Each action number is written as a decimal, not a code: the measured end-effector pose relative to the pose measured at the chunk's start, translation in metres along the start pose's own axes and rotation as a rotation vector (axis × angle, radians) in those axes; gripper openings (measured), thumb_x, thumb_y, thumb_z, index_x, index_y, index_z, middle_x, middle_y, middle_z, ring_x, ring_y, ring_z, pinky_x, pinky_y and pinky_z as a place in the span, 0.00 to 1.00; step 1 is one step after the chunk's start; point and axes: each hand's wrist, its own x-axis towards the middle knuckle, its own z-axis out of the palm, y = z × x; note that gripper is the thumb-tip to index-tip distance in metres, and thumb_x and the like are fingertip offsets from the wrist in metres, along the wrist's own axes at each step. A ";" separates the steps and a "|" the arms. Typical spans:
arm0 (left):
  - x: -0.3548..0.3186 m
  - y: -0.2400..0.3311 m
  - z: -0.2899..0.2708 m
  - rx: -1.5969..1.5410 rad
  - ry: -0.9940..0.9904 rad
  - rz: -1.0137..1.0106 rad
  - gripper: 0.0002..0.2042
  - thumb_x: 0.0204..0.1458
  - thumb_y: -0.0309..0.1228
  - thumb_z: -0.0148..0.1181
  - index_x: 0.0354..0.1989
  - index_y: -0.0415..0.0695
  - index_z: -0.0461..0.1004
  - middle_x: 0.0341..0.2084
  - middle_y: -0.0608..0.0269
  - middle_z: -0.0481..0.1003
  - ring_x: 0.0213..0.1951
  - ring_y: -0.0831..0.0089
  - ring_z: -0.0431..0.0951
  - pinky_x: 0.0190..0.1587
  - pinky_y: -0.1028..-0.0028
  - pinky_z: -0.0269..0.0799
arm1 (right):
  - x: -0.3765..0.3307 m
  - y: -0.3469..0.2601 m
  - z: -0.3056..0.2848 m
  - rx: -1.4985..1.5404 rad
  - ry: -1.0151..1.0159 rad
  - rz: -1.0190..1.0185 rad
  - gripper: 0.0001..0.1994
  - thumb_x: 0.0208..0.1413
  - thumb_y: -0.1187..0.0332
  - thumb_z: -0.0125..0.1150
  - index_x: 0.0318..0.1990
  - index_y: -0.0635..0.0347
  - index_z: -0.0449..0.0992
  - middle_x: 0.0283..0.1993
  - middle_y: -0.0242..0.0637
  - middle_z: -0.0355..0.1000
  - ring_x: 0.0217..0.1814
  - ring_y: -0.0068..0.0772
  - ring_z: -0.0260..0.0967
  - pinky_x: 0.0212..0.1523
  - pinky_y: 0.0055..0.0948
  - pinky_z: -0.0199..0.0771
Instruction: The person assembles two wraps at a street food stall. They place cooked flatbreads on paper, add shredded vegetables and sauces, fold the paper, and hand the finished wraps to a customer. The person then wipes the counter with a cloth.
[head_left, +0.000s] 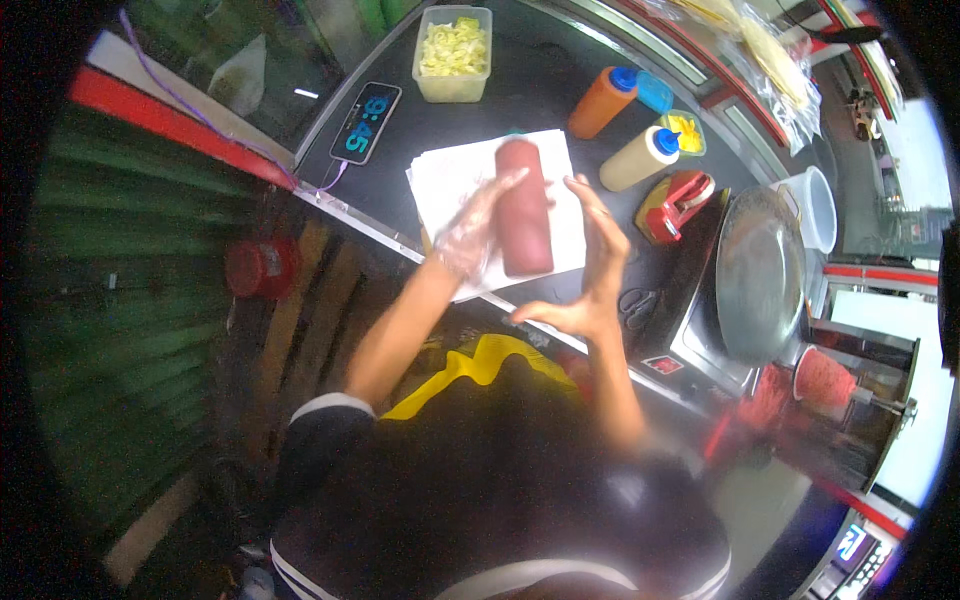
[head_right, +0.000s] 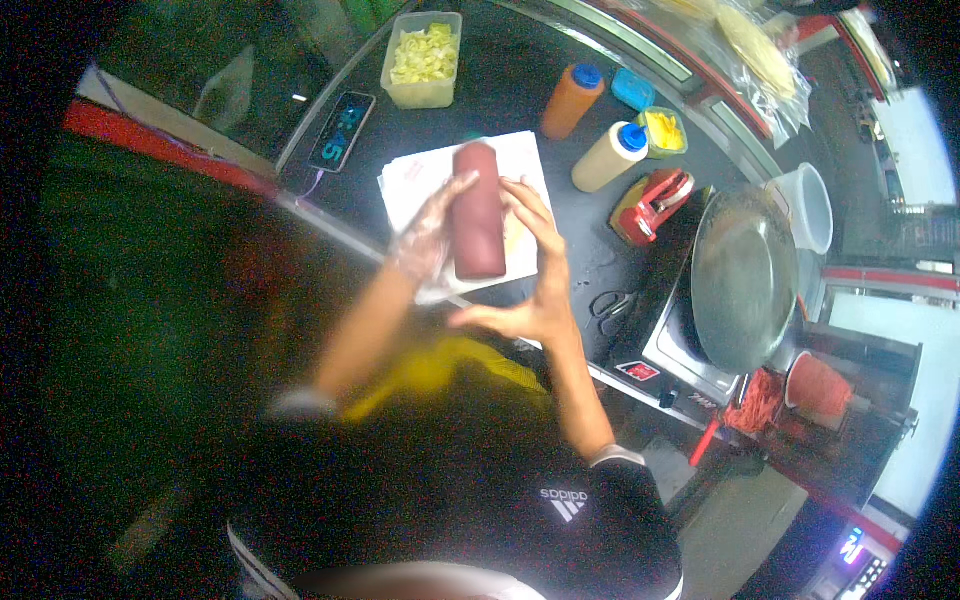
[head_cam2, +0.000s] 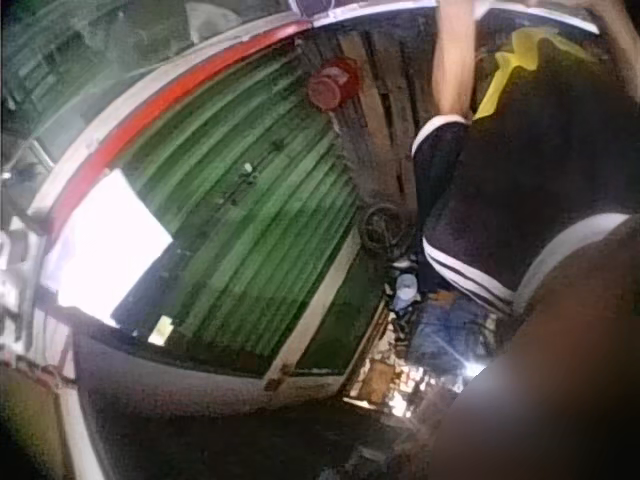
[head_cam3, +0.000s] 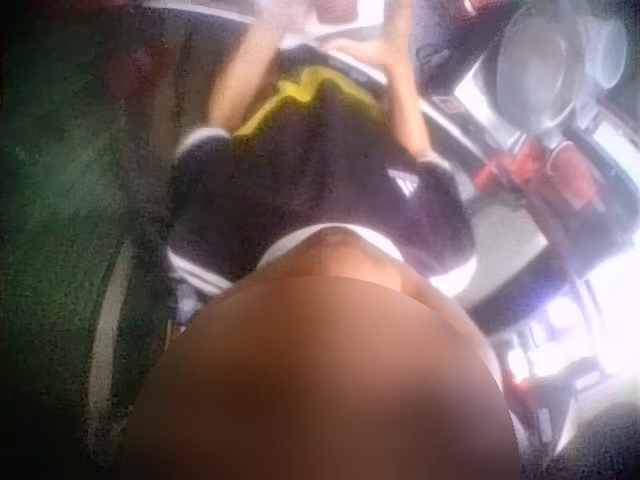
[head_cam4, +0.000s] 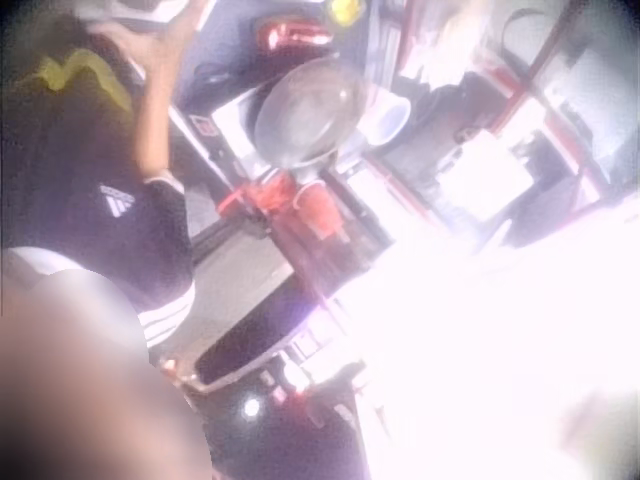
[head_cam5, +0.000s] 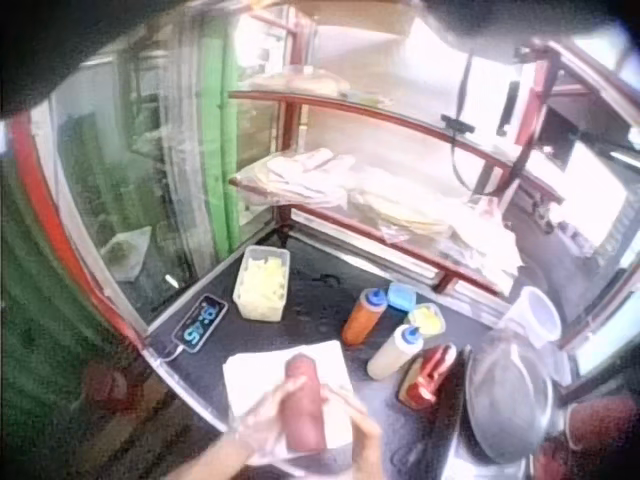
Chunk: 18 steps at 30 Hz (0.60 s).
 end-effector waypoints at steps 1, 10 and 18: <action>0.028 0.018 -0.003 0.244 0.026 0.022 0.28 0.61 0.45 0.79 0.64 0.42 0.78 0.51 0.59 0.85 0.53 0.64 0.86 0.62 0.60 0.82 | -0.005 -0.002 -0.007 0.024 0.085 -0.079 0.63 0.37 0.47 0.96 0.79 0.52 0.59 0.79 0.62 0.65 0.84 0.63 0.62 0.85 0.67 0.54; 0.167 0.056 -0.019 1.129 0.355 0.854 0.40 0.51 0.49 0.83 0.70 0.49 0.73 0.58 0.52 0.85 0.61 0.52 0.85 0.65 0.55 0.79 | -0.064 0.010 -0.019 -0.055 0.319 0.439 0.37 0.63 0.70 0.75 0.77 0.61 0.63 0.71 0.54 0.73 0.75 0.50 0.74 0.70 0.50 0.81; 0.026 0.032 -0.098 2.014 0.057 0.056 0.18 0.74 0.37 0.57 0.61 0.37 0.83 0.54 0.43 0.86 0.57 0.51 0.87 0.62 0.56 0.79 | -0.069 0.044 -0.008 -0.348 0.162 0.801 0.20 0.70 0.75 0.63 0.67 0.59 0.76 0.54 0.52 0.86 0.55 0.49 0.86 0.56 0.43 0.83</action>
